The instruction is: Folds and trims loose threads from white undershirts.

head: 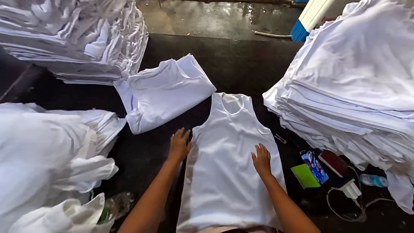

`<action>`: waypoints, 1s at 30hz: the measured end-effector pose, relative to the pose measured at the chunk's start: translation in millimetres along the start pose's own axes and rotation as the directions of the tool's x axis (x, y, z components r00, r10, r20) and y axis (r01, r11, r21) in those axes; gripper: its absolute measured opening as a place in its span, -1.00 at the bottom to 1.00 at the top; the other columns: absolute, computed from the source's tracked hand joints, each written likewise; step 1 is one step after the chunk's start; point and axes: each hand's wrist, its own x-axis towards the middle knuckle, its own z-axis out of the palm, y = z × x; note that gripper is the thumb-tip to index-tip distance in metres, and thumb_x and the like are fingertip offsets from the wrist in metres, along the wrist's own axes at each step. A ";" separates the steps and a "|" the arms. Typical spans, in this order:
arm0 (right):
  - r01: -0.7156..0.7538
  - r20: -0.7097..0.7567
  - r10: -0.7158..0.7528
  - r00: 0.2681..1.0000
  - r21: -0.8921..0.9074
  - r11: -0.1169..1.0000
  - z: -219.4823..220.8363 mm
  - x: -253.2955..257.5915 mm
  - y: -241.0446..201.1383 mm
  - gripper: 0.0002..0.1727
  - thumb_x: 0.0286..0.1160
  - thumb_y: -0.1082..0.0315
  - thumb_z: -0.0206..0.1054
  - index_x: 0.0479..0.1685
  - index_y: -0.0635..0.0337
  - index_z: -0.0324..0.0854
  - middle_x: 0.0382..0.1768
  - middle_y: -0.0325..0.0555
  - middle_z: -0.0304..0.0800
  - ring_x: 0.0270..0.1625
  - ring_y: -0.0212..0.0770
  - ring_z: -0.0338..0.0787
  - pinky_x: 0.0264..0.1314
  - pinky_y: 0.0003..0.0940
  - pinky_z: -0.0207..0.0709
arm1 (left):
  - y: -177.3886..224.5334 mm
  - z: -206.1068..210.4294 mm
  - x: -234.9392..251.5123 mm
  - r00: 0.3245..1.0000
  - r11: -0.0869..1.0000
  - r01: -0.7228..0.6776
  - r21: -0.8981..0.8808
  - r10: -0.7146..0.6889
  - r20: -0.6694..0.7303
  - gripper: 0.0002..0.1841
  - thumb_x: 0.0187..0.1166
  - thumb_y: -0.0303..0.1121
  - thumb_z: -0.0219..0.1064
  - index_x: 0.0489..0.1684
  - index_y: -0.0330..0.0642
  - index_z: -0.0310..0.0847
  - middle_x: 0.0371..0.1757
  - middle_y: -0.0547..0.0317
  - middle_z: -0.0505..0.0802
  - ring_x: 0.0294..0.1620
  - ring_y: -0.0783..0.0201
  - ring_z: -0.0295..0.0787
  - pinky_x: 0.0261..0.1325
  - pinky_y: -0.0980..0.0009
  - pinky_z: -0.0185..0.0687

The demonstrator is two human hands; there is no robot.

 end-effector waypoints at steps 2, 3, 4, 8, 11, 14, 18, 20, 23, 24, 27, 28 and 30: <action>-0.037 0.013 0.037 0.999 -0.039 0.999 10.3 24.3 6.9 -0.32 0.73 0.11 0.20 0.68 0.43 0.34 0.75 0.42 0.17 0.82 0.38 0.15 0.77 0.43 -0.08 | -8.4 -6.0 48.5 0.998 0.997 -0.010 0.075 0.014 -0.061 -0.33 0.59 -0.29 0.42 0.71 -0.31 0.36 0.74 -0.52 0.29 0.79 -0.49 0.05 0.73 -0.46 -0.17; -0.049 0.061 0.053 0.997 -0.069 0.996 16.7 31.5 11.7 -0.26 0.76 0.03 0.16 0.76 0.38 0.23 0.81 0.39 0.06 0.86 0.35 0.03 0.79 0.47 -0.19 | -14.9 -7.8 71.7 0.997 0.994 0.004 0.107 0.005 -0.077 -0.28 0.56 -0.25 0.46 0.74 -0.29 0.32 0.76 -0.51 0.26 0.80 -0.51 0.01 0.71 -0.50 -0.20; -0.040 0.088 0.049 0.995 -0.103 0.994 25.5 34.7 18.1 -0.22 0.78 -0.04 0.10 0.82 0.33 0.14 0.84 0.36 -0.02 0.88 0.35 -0.06 0.78 0.50 -0.27 | -21.1 -9.8 93.6 0.997 0.991 0.033 0.128 -0.022 -0.080 -0.21 0.55 -0.20 0.48 0.79 -0.26 0.25 0.80 -0.49 0.18 0.83 -0.51 -0.10 0.70 -0.54 -0.28; 0.076 -0.173 -0.124 0.977 -0.260 0.963 60.9 39.3 35.7 -0.19 0.72 -0.15 -0.09 0.71 0.34 0.35 0.73 0.35 0.28 0.78 0.40 0.24 0.70 0.58 -0.10 | -61.0 -3.2 172.2 0.982 0.971 0.171 0.168 -0.153 -0.113 -0.06 0.56 0.11 0.41 0.90 -0.08 0.06 0.88 -0.39 -0.03 0.87 -0.52 -0.35 0.59 -0.71 -0.51; 0.056 -0.189 -0.114 0.975 -0.290 0.955 64.0 41.2 35.9 -0.17 0.72 -0.18 -0.19 0.69 0.32 0.39 0.71 0.35 0.32 0.75 0.40 0.30 0.67 0.57 -0.05 | -83.1 18.8 212.9 0.974 0.964 0.205 0.166 -0.185 -0.130 -0.16 0.65 0.18 0.25 0.90 0.02 0.09 0.89 -0.37 -0.03 0.84 -0.61 -0.38 0.49 -0.80 -0.52; 0.051 -0.206 -0.123 0.971 -0.323 0.945 67.4 42.7 40.1 -0.18 0.75 -0.20 -0.21 0.67 0.28 0.42 0.67 0.36 0.37 0.73 0.39 0.34 0.66 0.54 0.00 | -85.0 28.1 251.7 0.961 0.960 0.204 0.190 -0.159 -0.226 -0.20 0.67 0.19 0.22 0.87 0.01 0.16 0.87 -0.41 0.02 0.83 -0.64 -0.34 0.48 -0.82 -0.46; 0.052 -0.208 -0.144 0.968 -0.392 0.919 71.1 39.4 43.6 -0.16 0.77 -0.25 -0.31 0.71 0.22 0.35 0.67 0.36 0.37 0.74 0.32 0.33 0.71 0.42 -0.03 | -67.4 19.6 313.6 0.932 0.949 0.273 0.160 -0.219 -0.288 -0.16 0.69 0.25 0.12 0.88 -0.06 0.11 0.85 -0.52 0.00 0.78 -0.76 -0.35 0.42 -0.86 -0.46; 0.057 -0.213 -0.159 0.964 -0.418 0.907 72.1 39.5 46.0 -0.16 0.78 -0.26 -0.35 0.74 0.18 0.31 0.67 0.33 0.37 0.76 0.27 0.31 0.74 0.34 -0.04 | -54.8 14.5 346.0 0.904 0.929 0.348 0.125 -0.297 -0.308 -0.11 0.68 0.31 0.05 0.91 -0.07 0.03 0.86 -0.52 -0.06 0.78 -0.75 -0.41 0.43 -0.85 -0.49; 0.054 -0.222 -0.163 0.961 -0.430 0.901 72.3 40.6 45.2 -0.15 0.78 -0.28 -0.43 0.74 0.13 0.29 0.68 0.28 0.37 0.79 0.19 0.27 0.77 0.27 -0.08 | -42.3 7.9 389.1 0.860 0.895 0.441 0.068 -0.400 -0.316 -0.09 0.67 0.32 0.05 0.94 -0.02 -0.08 0.88 -0.45 -0.14 0.81 -0.69 -0.50 0.45 -0.83 -0.58; 0.051 -0.228 -0.161 0.960 -0.425 0.904 73.0 40.9 44.8 -0.15 0.78 -0.29 -0.45 0.74 0.10 0.29 0.69 0.26 0.37 0.80 0.16 0.25 0.78 0.25 -0.09 | -39.6 6.0 400.3 0.846 0.882 0.467 0.059 -0.427 -0.318 -0.08 0.67 0.32 0.06 0.95 -0.01 -0.11 0.89 -0.44 -0.15 0.82 -0.67 -0.50 0.45 -0.83 -0.59; 0.053 -0.236 -0.160 0.959 -0.403 0.914 72.3 40.1 44.7 -0.17 0.78 -0.27 -0.44 0.75 0.08 0.28 0.70 0.25 0.35 0.83 0.14 0.20 0.80 0.21 -0.12 | -35.3 5.9 411.9 0.833 0.866 0.497 0.053 -0.460 -0.307 -0.06 0.64 0.32 0.10 0.96 0.03 -0.16 0.90 -0.38 -0.18 0.83 -0.63 -0.52 0.48 -0.79 -0.59; 0.061 -0.235 -0.165 0.958 -0.392 0.918 71.4 40.3 43.4 -0.17 0.77 -0.26 -0.42 0.73 0.12 0.30 0.68 0.28 0.37 0.82 0.16 0.22 0.79 0.23 -0.10 | -37.9 4.2 406.7 0.852 0.880 0.471 0.064 -0.435 -0.292 -0.06 0.64 0.29 0.14 0.95 0.01 -0.15 0.90 -0.40 -0.17 0.83 -0.64 -0.49 0.50 -0.79 -0.56; 0.074 -0.222 -0.165 0.961 -0.370 0.926 69.2 40.4 40.1 -0.17 0.77 -0.25 -0.37 0.71 0.18 0.32 0.65 0.35 0.38 0.79 0.22 0.26 0.77 0.24 -0.08 | -47.8 -3.3 384.0 0.908 0.928 0.352 0.122 -0.308 -0.284 -0.13 0.65 0.12 0.25 0.90 -0.13 0.03 0.84 -0.51 0.03 0.81 -0.67 -0.27 0.53 -0.76 -0.41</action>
